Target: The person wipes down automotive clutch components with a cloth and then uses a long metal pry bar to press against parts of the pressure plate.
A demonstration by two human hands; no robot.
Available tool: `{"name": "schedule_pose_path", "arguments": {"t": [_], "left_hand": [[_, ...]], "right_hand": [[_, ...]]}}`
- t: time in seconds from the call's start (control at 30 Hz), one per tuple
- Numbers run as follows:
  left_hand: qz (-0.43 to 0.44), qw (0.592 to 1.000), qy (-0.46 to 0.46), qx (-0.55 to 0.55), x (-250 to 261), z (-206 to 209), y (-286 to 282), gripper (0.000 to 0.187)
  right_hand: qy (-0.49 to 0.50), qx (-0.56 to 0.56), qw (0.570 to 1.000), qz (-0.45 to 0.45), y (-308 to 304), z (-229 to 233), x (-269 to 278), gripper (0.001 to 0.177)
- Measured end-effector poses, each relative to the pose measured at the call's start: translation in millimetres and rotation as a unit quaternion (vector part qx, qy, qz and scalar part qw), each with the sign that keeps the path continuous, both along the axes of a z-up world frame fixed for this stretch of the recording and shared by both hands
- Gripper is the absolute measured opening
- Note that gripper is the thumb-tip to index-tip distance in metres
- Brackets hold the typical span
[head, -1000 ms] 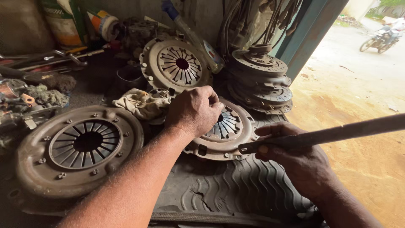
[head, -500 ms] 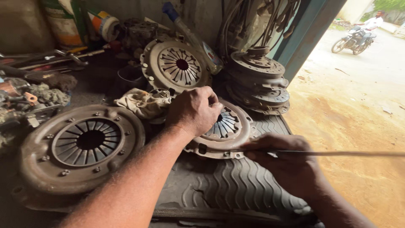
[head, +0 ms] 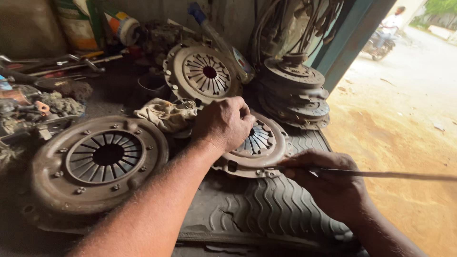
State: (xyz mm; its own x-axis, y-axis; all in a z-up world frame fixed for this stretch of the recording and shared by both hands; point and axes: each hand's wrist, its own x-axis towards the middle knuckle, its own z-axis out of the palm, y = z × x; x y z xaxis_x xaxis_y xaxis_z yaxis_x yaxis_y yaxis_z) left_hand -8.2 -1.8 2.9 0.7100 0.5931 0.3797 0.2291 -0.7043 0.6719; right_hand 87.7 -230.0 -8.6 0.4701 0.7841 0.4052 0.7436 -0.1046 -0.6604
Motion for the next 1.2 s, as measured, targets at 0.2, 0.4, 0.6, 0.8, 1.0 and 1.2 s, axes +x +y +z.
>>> {"name": "schedule_pose_path", "arguments": {"t": [0.2,0.4,0.6,0.8,1.0,1.2], "left_hand": [[0.009,1.0,0.005,0.004,-1,5,-2,0.023],[0.01,1.0,0.028,0.003,2,7,-3,0.021],[0.006,0.999,0.035,-0.016,1,7,-3,0.022],[0.004,0.999,0.038,-0.006,0,8,-6,0.023],[0.016,0.999,0.048,-0.005,-4,14,-11,0.023],[0.022,0.996,0.09,-0.019,-6,18,-16,0.023]], "right_hand": [[-0.029,0.021,0.999,0.032,-1,1,0,0.017],[-0.035,0.047,0.995,0.077,-1,4,0,0.016],[-0.056,0.047,0.993,0.09,3,13,-9,0.015],[-0.113,-0.008,0.992,0.064,14,31,-21,0.009],[-0.135,-0.027,0.988,0.072,19,40,-20,0.007],[-0.07,-0.076,0.987,0.119,33,46,-6,0.008]]}}
